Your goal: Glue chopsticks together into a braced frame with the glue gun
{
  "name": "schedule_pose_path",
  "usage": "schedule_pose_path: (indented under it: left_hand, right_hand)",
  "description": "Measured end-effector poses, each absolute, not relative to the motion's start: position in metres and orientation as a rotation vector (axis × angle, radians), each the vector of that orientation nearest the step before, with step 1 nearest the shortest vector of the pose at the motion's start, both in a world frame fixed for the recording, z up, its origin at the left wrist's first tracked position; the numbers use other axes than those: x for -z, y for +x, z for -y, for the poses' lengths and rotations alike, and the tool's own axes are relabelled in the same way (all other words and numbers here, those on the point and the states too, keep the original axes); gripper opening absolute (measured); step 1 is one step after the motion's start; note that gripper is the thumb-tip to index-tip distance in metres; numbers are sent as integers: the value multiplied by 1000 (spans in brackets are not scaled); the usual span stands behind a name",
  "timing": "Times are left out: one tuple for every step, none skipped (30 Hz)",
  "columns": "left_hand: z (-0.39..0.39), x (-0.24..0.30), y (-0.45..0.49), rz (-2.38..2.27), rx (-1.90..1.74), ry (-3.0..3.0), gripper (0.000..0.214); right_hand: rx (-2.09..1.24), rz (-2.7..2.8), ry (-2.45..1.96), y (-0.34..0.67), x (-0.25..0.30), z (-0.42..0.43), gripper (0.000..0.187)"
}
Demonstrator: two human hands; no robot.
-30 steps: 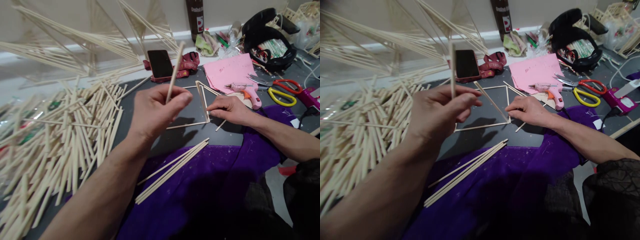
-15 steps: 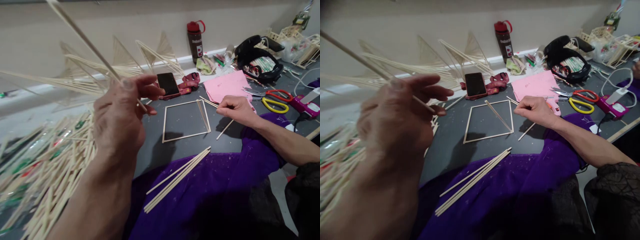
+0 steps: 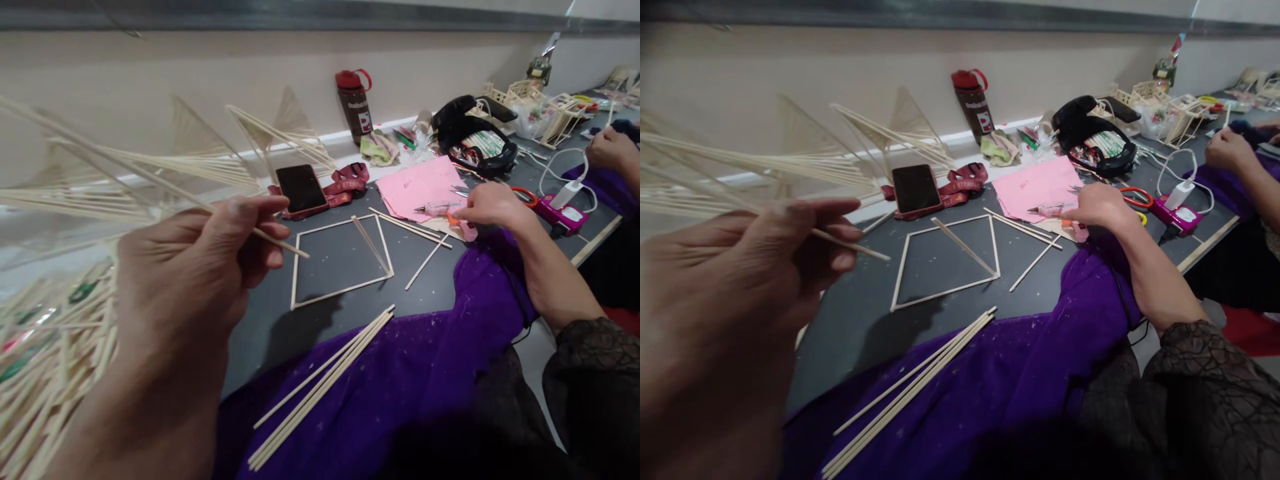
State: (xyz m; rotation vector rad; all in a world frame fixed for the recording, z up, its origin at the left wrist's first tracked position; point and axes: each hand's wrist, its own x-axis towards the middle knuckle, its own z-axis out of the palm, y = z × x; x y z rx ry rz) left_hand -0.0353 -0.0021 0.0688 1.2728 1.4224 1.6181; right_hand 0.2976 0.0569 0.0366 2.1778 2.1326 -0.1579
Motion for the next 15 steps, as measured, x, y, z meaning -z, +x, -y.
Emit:
schedule_pose_path:
  left_hand:
    - [2,-67,-37,-1438,-1594,1285,9]
    - [2,-66,-40,-1445,-1557,1306,11]
    - [3,-65,-42,-1441,-1509,1330,14]
    - [4,-64,-43,-1431,-1455,1351,18]
    - [4,-64,-44,-1414,-1410,1367,22]
    - [5,-65,-44,-1400,-1393,1370,24]
    - [5,-66,-43,-1394,-1406,1361,24]
    - [6,-68,-41,-1391,-1447,1341,22]
    - [6,-69,-39,-1390,-1497,1313,20]
    - [7,-71,-36,-1383,-1534,1285,18]
    - [7,-73,-34,-1370,-1554,1267,17]
    - [7,-74,-32,-1353,-1563,1255,15]
    - [6,-75,-31,-1334,-1566,1251,14]
    - [6,-75,-30,-1320,-1570,1245,14]
    - [5,-75,-30,-1311,-1575,1237,15]
  right_hand:
    - [169,-2086,2133,294,-36,-56,44]
    - [183,-2055,2110,291,-34,-56,40]
    - [203,-2033,2107,289,-33,-56,33]
    - [229,-2019,2109,288,-31,-57,27]
    - [246,-2012,2120,287,-30,-58,22]
    - [258,-2013,2137,288,-29,-59,19]
    - [273,-2016,2164,289,-29,-60,18]
    - [294,-2026,2205,290,-28,-61,21]
    - [323,-2046,2266,292,-29,-62,23]
    - [358,-2080,2344,294,-29,-62,25]
    - [399,-2122,2438,295,-29,-62,24]
    - [454,-2169,2539,296,-29,-62,22]
    - [535,-2220,2642,296,-28,-62,18]
    - [669,-2270,2735,296,-27,-62,13]
    - [859,-2314,2805,296,-26,-61,13]
